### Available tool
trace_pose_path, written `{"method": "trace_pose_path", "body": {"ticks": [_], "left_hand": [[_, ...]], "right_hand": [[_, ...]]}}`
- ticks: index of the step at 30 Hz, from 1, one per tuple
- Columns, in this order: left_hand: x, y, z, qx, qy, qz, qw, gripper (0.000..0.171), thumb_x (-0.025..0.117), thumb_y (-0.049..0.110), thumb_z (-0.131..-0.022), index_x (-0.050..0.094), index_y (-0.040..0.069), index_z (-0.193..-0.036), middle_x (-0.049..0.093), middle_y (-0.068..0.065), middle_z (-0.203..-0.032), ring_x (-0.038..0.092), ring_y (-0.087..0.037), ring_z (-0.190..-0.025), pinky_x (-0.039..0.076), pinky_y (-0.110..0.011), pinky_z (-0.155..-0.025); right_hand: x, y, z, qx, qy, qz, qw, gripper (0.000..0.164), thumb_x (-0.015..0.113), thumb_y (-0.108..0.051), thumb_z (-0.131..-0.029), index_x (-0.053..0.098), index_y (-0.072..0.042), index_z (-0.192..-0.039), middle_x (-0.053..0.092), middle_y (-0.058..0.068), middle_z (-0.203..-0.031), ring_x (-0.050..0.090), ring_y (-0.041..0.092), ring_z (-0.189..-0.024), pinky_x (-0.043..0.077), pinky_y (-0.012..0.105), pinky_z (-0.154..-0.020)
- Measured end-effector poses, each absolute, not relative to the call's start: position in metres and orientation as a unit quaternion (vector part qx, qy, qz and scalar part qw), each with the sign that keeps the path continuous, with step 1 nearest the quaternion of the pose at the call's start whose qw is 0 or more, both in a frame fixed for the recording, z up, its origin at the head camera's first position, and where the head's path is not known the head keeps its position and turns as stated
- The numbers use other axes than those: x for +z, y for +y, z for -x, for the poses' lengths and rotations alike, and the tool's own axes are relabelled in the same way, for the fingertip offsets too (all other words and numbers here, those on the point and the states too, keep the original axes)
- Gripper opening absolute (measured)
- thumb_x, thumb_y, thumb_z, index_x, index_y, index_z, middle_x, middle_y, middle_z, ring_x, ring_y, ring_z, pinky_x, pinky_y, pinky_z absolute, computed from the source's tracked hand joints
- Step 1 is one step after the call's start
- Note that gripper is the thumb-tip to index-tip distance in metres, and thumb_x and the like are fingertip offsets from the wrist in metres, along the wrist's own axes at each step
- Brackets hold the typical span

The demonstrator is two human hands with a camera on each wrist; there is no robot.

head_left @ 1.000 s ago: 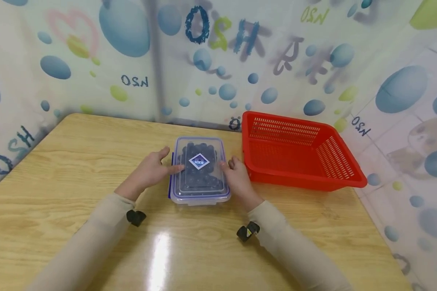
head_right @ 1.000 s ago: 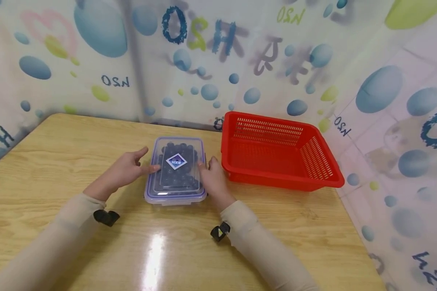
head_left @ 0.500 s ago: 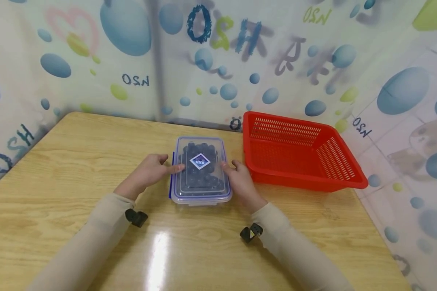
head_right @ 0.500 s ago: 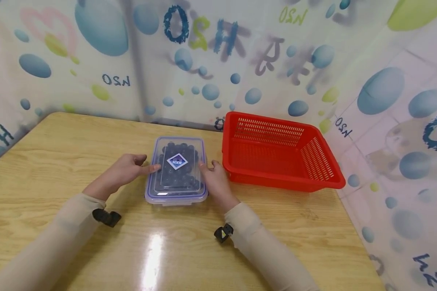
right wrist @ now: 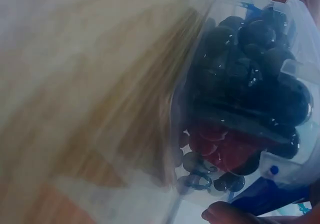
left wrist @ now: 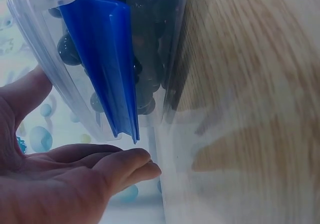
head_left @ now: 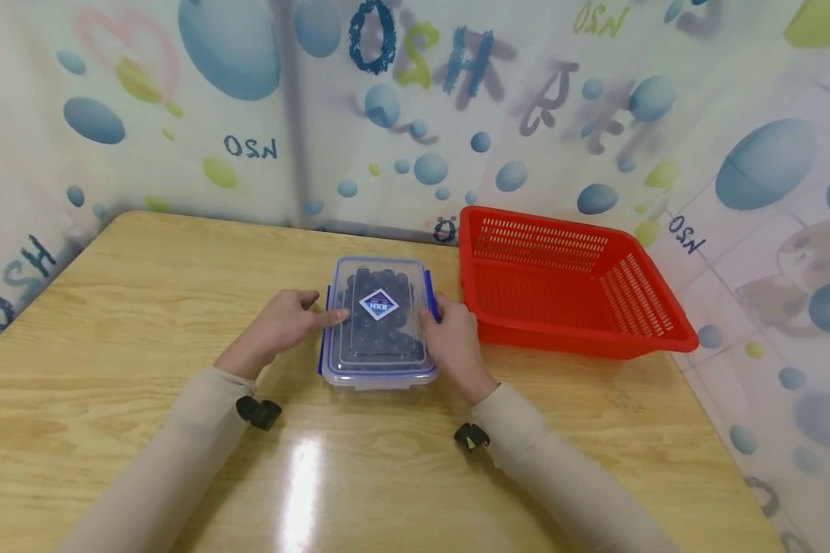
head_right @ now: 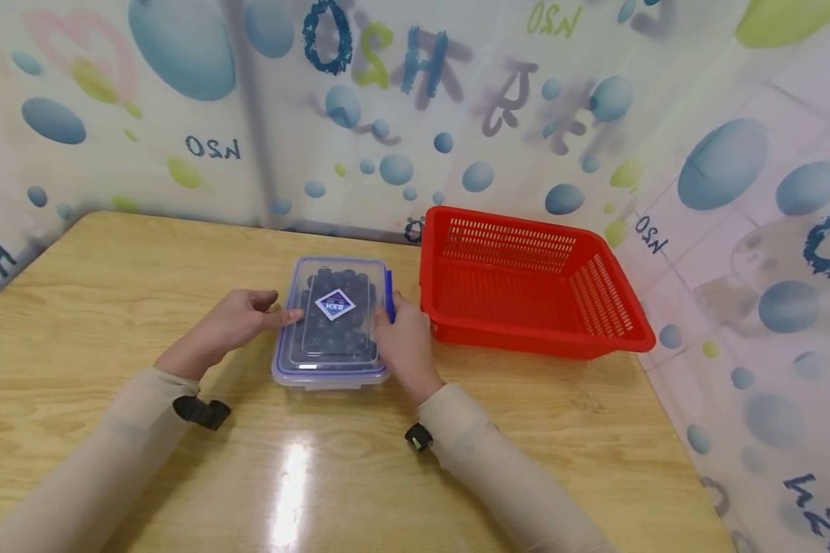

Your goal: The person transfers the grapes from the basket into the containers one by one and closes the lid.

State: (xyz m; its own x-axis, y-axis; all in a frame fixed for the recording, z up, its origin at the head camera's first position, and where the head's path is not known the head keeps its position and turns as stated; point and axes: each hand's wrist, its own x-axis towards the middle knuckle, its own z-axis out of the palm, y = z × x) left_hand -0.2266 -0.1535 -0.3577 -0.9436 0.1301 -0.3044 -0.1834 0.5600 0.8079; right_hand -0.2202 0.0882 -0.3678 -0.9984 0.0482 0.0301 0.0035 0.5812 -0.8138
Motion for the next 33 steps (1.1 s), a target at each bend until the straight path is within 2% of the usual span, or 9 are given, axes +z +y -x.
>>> {"method": "trace_pose_path", "body": {"ticks": [7, 10, 15, 20, 23, 28, 33], "left_hand": [[-0.356, -0.154, 0.226, 0.474, 0.862, 0.027, 0.175, 0.097, 0.07, 0.047, -0.09, 0.022, -0.014, -0.148, 0.024, -0.031, -0.153, 0.023, -0.045, -0.141, 0.027, -0.054, -0.111], [-0.36, -0.153, 0.226, 0.486, 0.856, 0.022, 0.173, 0.094, 0.07, 0.046, -0.09, 0.026, -0.015, -0.147, 0.027, -0.032, -0.151, 0.026, -0.044, -0.14, 0.028, -0.054, -0.11], [-0.368, -0.154, 0.227, 0.535, 0.828, 0.013, 0.17, 0.084, 0.07, 0.036, -0.092, 0.031, -0.019, -0.143, 0.033, -0.034, -0.147, 0.041, -0.042, -0.132, 0.033, -0.053, -0.109], [-0.366, -0.15, 0.227, 0.533, 0.828, 0.043, 0.168, 0.089, 0.073, 0.037, -0.09, 0.028, -0.016, -0.146, 0.04, -0.032, -0.144, 0.047, -0.041, -0.127, 0.035, -0.052, -0.107], [-0.362, -0.143, 0.224, 0.525, 0.837, 0.057, 0.143, 0.079, 0.074, 0.032, -0.091, 0.036, -0.012, -0.145, 0.048, -0.028, -0.139, 0.051, -0.038, -0.122, 0.042, -0.049, -0.103], [-0.354, -0.135, 0.219, 0.512, 0.852, 0.045, 0.095, 0.057, 0.067, 0.017, -0.094, 0.046, -0.014, -0.138, 0.055, -0.028, -0.132, 0.059, -0.035, -0.112, 0.051, -0.044, -0.093], [-0.349, -0.136, 0.22, 0.484, 0.872, 0.032, 0.068, 0.052, 0.064, 0.014, -0.094, 0.049, -0.017, -0.134, 0.056, -0.03, -0.129, 0.06, -0.035, -0.109, 0.052, -0.045, -0.091]], "right_hand": [[-0.365, 0.087, 0.221, 0.456, -0.89, 0.02, -0.004, 0.052, 0.058, -0.021, -0.101, 0.044, 0.003, -0.145, 0.047, 0.013, -0.145, 0.045, 0.026, -0.132, 0.043, 0.041, -0.101], [-0.366, 0.088, 0.221, 0.459, -0.888, 0.022, -0.004, 0.052, 0.059, -0.021, -0.101, 0.044, 0.002, -0.145, 0.047, 0.013, -0.145, 0.045, 0.026, -0.132, 0.043, 0.041, -0.101], [-0.371, 0.089, 0.221, 0.459, -0.888, 0.018, 0.001, 0.052, 0.058, -0.022, -0.101, 0.044, 0.002, -0.145, 0.047, 0.013, -0.145, 0.044, 0.025, -0.132, 0.042, 0.041, -0.101], [-0.372, 0.091, 0.22, 0.449, -0.893, 0.015, 0.016, 0.05, 0.058, -0.021, -0.101, 0.046, 0.002, -0.144, 0.048, 0.012, -0.144, 0.046, 0.024, -0.131, 0.042, 0.04, -0.102], [-0.369, 0.092, 0.219, 0.444, -0.896, 0.017, 0.006, 0.051, 0.057, -0.023, -0.102, 0.044, 0.001, -0.145, 0.047, 0.012, -0.146, 0.045, 0.024, -0.132, 0.042, 0.041, -0.102], [-0.367, 0.087, 0.219, 0.45, -0.893, 0.019, -0.01, 0.054, 0.057, -0.024, -0.102, 0.041, 0.0, -0.147, 0.044, 0.011, -0.148, 0.042, 0.025, -0.134, 0.041, 0.042, -0.102], [-0.367, 0.08, 0.225, 0.447, -0.894, 0.019, -0.015, 0.053, 0.056, -0.024, -0.102, 0.041, -0.001, -0.148, 0.043, 0.01, -0.149, 0.042, 0.025, -0.134, 0.042, 0.042, -0.101]]}}
